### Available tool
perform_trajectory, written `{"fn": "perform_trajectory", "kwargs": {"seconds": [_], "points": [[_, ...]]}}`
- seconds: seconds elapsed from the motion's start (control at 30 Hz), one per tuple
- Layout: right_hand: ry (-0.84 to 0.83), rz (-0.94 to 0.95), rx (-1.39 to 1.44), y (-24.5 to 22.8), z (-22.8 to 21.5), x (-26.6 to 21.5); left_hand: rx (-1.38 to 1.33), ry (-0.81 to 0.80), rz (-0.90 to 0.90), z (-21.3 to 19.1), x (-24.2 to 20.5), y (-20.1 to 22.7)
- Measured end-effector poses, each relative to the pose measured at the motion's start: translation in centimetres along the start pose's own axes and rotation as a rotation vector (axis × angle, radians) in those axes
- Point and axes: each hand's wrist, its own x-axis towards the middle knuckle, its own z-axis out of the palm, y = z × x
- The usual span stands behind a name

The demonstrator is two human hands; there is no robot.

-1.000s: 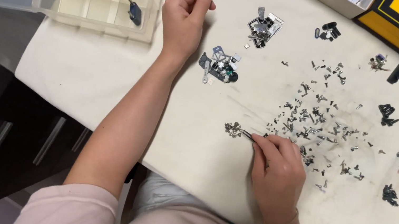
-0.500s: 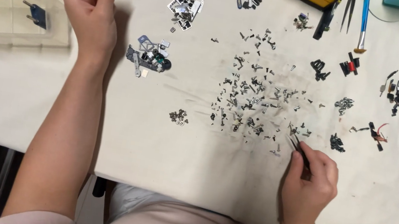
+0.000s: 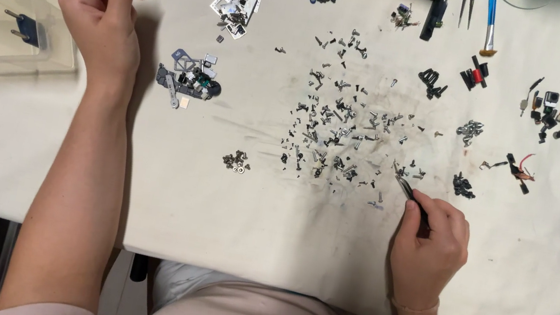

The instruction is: The person uses tweezers to pick up and separate small screws and metal parts from a pile on a white cloth. The person moves the items into smaller groups on the table.

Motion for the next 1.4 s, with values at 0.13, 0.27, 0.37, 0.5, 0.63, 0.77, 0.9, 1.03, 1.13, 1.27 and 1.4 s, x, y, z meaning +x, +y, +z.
{"fn": "perform_trajectory", "kwargs": {"seconds": [0.13,0.27,0.37,0.5,0.63,0.77,0.9,1.03,1.13,1.27,1.4], "points": [[-0.003,-0.013,0.002,0.1,-0.1,-0.1,0.016,-0.004,0.000,0.0,-0.1,0.1],[0.010,-0.047,0.082,-1.1,-0.7,-0.3,0.037,0.004,0.019,0.2,-0.1,0.4],[-0.005,-0.092,0.174,-3.7,-0.3,-0.5,0.048,0.018,0.029,0.1,0.0,0.6],[-0.086,-0.219,0.299,-7.6,1.3,-0.2,0.088,0.028,0.051,0.3,0.1,1.0],[-0.137,-0.336,0.338,-10.5,3.8,0.6,0.065,0.045,0.044,0.4,0.1,1.9],[-0.167,-0.425,0.332,-12.5,4.9,1.3,0.033,0.024,-0.001,0.5,-0.1,2.4],[-0.194,-0.459,0.341,-13.0,5.6,1.3,0.033,0.018,-0.045,0.6,0.0,2.3],[-0.215,-0.476,0.300,-12.8,5.4,1.5,0.028,0.015,-0.033,0.6,0.0,2.0],[-0.176,-0.474,0.333,-12.2,4.6,1.9,0.029,0.015,-0.029,0.7,0.0,2.0],[-0.144,-0.411,0.335,-10.7,4.0,3.3,0.059,0.011,-0.040,0.6,-0.1,2.0],[-0.148,-0.366,0.288,-8.7,4.1,6.2,0.063,0.016,-0.020,0.6,-0.1,1.7]]}}
